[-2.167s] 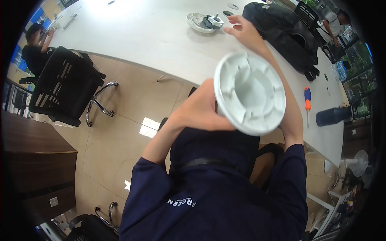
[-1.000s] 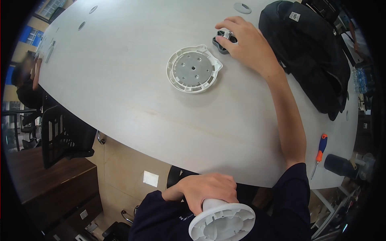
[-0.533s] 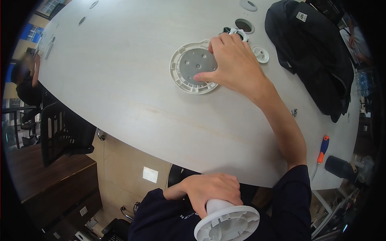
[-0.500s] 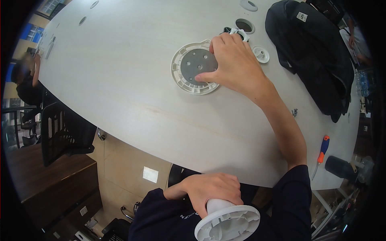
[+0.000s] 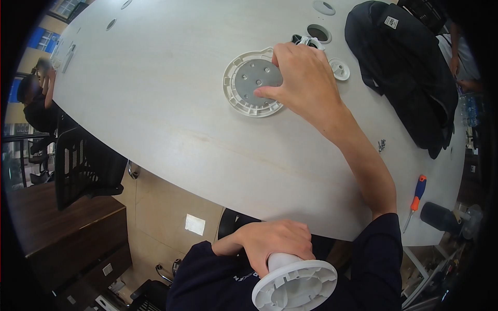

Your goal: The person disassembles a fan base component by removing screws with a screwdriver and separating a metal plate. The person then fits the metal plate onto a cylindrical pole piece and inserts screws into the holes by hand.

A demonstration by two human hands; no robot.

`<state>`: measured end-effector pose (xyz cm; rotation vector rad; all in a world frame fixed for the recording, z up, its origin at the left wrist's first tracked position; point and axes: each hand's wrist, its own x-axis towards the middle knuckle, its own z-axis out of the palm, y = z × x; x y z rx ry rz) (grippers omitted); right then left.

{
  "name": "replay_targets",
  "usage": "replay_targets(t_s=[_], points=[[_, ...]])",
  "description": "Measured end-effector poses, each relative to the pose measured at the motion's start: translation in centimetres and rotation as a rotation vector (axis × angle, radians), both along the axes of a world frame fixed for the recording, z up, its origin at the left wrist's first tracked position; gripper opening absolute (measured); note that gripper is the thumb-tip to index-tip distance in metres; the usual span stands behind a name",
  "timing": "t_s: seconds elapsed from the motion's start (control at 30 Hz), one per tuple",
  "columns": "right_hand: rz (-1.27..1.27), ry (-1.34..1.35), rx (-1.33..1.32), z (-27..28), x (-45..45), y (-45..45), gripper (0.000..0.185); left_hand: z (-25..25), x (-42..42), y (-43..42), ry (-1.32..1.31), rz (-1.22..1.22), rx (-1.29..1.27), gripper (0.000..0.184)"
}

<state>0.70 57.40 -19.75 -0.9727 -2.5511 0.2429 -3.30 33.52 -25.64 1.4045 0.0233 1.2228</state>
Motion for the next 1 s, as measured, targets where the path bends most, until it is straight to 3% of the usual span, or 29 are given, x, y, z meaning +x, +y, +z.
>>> replay_targets(t_s=[0.13, 0.2, 0.37, 0.47, 0.53, 0.6, 0.63, 0.7, 0.77, 0.87, 0.9, 0.97, 1.0], points=[[-0.046, -0.089, -0.177, 0.9, -0.1, 0.1, 0.047, -0.1, 0.0, -0.1, 0.001, 0.012, 0.013, 0.076], [0.015, 0.063, -0.173, 0.6, 0.2, 0.4, 0.039, -0.1, -0.1, -0.1, 0.011, 0.009, 0.011, 0.076], [0.061, 0.097, -0.226, 1.3, 0.9, 1.6, 0.029, 0.8, -0.7, -0.2, 0.044, 0.021, 0.012, 0.071], [0.037, 0.159, -0.289, 2.7, 1.5, 1.9, 0.029, 3.1, -2.3, -0.8, 0.241, -0.005, -0.066, 0.063], [0.001, 0.178, -0.347, 4.1, 2.2, 1.8, 0.028, 4.6, -2.7, -1.4, 0.424, 0.17, -0.095, 0.055], [0.056, 0.285, -0.486, 5.4, 3.2, 1.1, 0.024, 4.2, -2.7, -2.5, 0.418, 0.215, -0.067, 0.057], [0.06, 0.283, -0.468, 6.3, 3.7, 0.1, 0.024, 4.4, -3.0, -3.4, 0.308, 0.112, -0.339, 0.061], [0.085, 0.46, -0.582, 8.2, 4.8, -2.4, 0.024, 4.3, -1.8, -5.8, -0.066, 0.154, -0.717, 0.075], [0.128, 0.536, -0.577, 9.1, 6.1, -4.2, 0.024, 4.3, -0.6, -7.9, -0.273, 0.312, -0.824, 0.091], [0.206, 0.661, -0.57, 10.1, 8.3, -8.3, 0.028, 3.3, -2.8, -8.8, 0.115, 0.544, -0.594, 0.095], [0.246, 0.71, -0.559, 10.4, 9.2, -9.8, 0.032, 3.9, -3.3, -8.3, 0.3, 0.585, -0.349, 0.094], [0.29, 0.708, -0.585, 11.4, 11.5, -13.3, 0.036, 5.1, -3.4, -8.3, 0.408, 0.554, -0.156, 0.092], [0.346, 0.708, -0.612, 12.3, 12.6, -15.0, 0.041, 5.8, -3.0, -8.7, 0.398, 0.528, -0.181, 0.091]])
